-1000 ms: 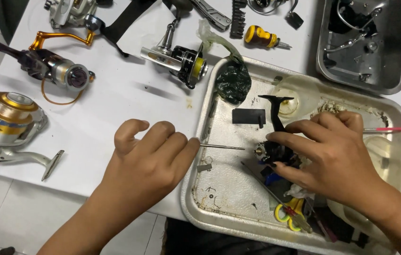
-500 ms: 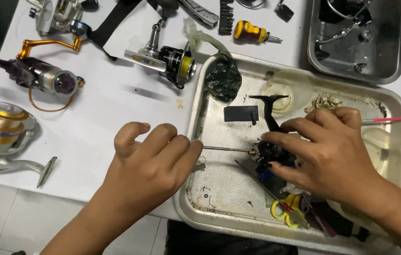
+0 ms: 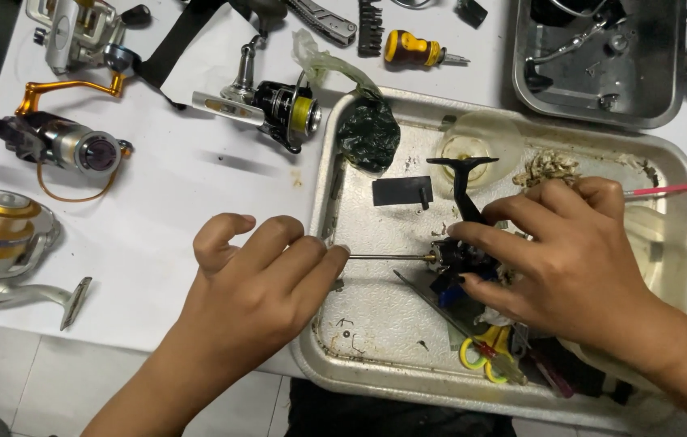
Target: Assembling and repairing a fishing reel by installing internal gears and components using hand tools.
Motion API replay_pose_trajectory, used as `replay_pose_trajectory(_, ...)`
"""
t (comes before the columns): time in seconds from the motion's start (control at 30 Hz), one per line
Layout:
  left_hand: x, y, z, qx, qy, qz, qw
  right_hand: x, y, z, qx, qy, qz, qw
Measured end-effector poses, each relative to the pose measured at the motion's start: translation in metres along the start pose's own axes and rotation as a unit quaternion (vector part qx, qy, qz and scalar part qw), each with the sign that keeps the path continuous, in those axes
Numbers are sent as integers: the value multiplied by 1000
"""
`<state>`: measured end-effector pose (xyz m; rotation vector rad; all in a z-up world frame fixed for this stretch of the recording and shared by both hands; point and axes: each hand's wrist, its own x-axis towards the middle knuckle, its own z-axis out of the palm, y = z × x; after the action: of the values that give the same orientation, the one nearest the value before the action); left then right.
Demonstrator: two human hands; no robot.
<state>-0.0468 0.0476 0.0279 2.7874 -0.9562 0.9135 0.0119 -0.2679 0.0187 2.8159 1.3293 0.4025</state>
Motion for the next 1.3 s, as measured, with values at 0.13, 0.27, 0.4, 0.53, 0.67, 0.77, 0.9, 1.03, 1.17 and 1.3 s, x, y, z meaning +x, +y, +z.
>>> replay_pose_trajectory(0.13, 2, 2, 1, -7, -2, 3, 1000, -4, 0, -1, -10, -6, 3, 1000)
replay_pose_trajectory(0.27, 8, 4, 4, -66, 2, 2, 998, -4, -1, -4, -8, 1, 0, 1000)
replay_pose_trajectory(0.4, 13, 6, 8, -111, 1, 13, 994, -4, -2, -8, -4, 6, -1, 1000)
replay_pose_trajectory(0.53, 20, 9, 14, -128, 5, 17, 992, -5, -2, -11, -2, -4, 6, 1000)
replay_pose_trajectory(0.67, 26, 14, 21, -194, 14, 14, 981, -4, -5, -16, 2, 18, 1, 1000)
replay_pose_trajectory(0.77, 29, 14, 24, -243, -5, -9, 970, -8, -2, -15, 22, 19, 10, 1000)
replay_pose_trajectory(0.9, 25, 17, 31, -330, -68, -97, 936, -13, 0, -13, 40, 24, 21, 999)
replay_pose_trajectory(1.03, 24, 19, 41, -352, -90, -114, 924, -17, 2, -10, 37, 23, 34, 998)
replay_pose_trajectory(1.17, 23, 23, 48, -396, -78, -158, 901, -18, 2, -9, 52, 27, 34, 998)
replay_pose_trajectory(1.3, 29, 31, 44, -548, -187, -352, 735, -17, 1, -10, 66, 34, 39, 997)
